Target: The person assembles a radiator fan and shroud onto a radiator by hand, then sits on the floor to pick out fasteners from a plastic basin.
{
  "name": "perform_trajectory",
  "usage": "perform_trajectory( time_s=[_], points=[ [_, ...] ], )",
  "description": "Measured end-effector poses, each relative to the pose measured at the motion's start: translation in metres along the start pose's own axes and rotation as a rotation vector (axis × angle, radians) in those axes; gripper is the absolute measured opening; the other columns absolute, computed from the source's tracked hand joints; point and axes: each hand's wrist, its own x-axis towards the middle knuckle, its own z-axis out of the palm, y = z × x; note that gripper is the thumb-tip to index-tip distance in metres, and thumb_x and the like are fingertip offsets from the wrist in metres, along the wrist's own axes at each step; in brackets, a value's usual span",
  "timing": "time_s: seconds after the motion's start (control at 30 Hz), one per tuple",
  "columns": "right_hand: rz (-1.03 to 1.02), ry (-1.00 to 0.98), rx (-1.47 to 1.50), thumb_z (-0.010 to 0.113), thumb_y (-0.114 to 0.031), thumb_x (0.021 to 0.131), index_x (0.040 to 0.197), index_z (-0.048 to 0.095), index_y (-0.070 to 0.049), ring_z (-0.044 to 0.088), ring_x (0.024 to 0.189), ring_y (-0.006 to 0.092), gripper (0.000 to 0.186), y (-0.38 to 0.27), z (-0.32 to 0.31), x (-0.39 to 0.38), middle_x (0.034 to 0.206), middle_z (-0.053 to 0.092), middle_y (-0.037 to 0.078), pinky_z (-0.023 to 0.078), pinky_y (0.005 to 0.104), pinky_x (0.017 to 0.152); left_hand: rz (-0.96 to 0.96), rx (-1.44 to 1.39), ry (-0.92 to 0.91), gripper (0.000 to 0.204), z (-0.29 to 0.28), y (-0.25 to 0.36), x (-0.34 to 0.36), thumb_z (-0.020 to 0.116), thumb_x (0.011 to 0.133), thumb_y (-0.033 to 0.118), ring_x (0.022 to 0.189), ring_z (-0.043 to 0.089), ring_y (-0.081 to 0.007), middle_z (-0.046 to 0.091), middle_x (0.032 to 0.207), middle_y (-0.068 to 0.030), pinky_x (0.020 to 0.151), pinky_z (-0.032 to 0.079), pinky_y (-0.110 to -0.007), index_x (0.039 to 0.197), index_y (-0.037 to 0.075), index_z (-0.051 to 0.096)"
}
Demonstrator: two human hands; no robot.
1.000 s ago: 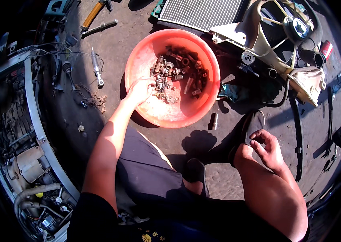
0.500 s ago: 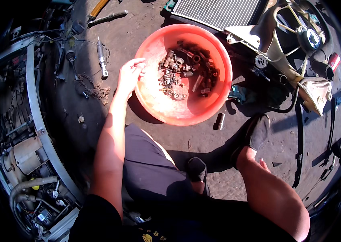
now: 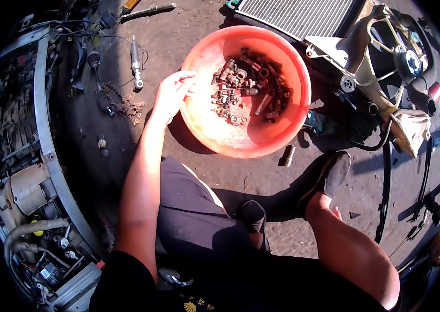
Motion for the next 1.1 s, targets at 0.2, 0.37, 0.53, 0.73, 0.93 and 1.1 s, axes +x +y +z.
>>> perform_trajectory(
  time_s=[0.2, 0.37, 0.53, 0.73, 0.93, 1.1],
  points=[
    [-0.001, -0.018, -0.032, 0.064, -0.04, 0.107, 0.111, 0.066, 0.001, 0.065, 0.068, 0.0142, 0.041, -0.014, 0.01, 0.001, 0.08, 0.068, 0.007, 0.052, 0.0284, 0.064, -0.027, 0.055, -0.072, 0.03, -0.007, -0.006, -0.009, 0.064, 0.107, 0.014, 0.089, 0.071, -0.0133, 0.075, 0.106, -0.0074, 0.083, 0.058, -0.027, 0.131, -0.004, 0.068],
    [0.0, -0.04, -0.053, 0.064, -0.041, 0.107, 0.112, 0.066, 0.001, 0.065, 0.069, 0.0146, 0.042, -0.024, 0.012, 0.0, 0.081, 0.069, 0.007, 0.053, 0.0289, 0.064, -0.029, 0.028, -0.047, 0.033, -0.02, 0.004, -0.019, 0.065, 0.108, 0.016, 0.092, 0.07, -0.0129, 0.074, 0.109, -0.0079, 0.086, 0.058, -0.027, 0.133, -0.005, 0.065],
    [-0.017, -0.072, -0.108, 0.064, -0.042, 0.107, 0.113, 0.066, 0.001, 0.066, 0.069, 0.0151, 0.043, -0.047, 0.009, -0.017, 0.082, 0.07, 0.008, 0.053, 0.0293, 0.065, -0.012, -0.043, -0.006, 0.035, -0.039, -0.011, -0.019, 0.066, 0.108, 0.017, 0.094, 0.069, -0.0128, 0.072, 0.11, -0.0086, 0.086, 0.057, -0.027, 0.135, -0.006, 0.064],
    [-0.078, -0.114, -0.342, 0.064, -0.043, 0.106, 0.114, 0.066, 0.001, 0.066, 0.069, 0.0156, 0.045, -0.142, -0.015, -0.097, 0.083, 0.071, 0.008, 0.054, 0.0299, 0.065, -0.014, -0.011, -0.005, 0.035, -0.029, 0.002, -0.019, 0.066, 0.108, 0.017, 0.094, 0.068, -0.0128, 0.072, 0.11, -0.0088, 0.085, 0.056, -0.027, 0.134, -0.006, 0.064],
    [-0.292, -0.032, -0.415, 0.064, -0.046, 0.106, 0.116, 0.066, 0.001, 0.068, 0.071, 0.017, 0.049, -0.216, -0.026, -0.154, 0.084, 0.072, 0.01, 0.054, 0.0307, 0.066, -0.052, -0.12, -0.049, 0.04, 0.005, 0.001, -0.007, 0.058, 0.107, 0.006, 0.106, 0.071, -0.0187, 0.072, 0.121, -0.0143, 0.095, 0.057, -0.032, 0.145, -0.005, 0.054],
    [-0.329, -0.145, -0.274, 0.065, -0.043, 0.106, 0.119, 0.066, 0.003, 0.07, 0.078, 0.0183, 0.048, -0.224, -0.002, -0.154, 0.09, 0.074, 0.011, 0.054, 0.0317, 0.072, 0.073, -0.139, -0.108, 0.061, 0.043, -0.039, 0.022, 0.05, 0.105, -0.003, 0.138, 0.057, -0.0301, 0.055, 0.153, -0.0217, 0.111, 0.053, -0.042, 0.163, 0.003, 0.034]
  ],
)
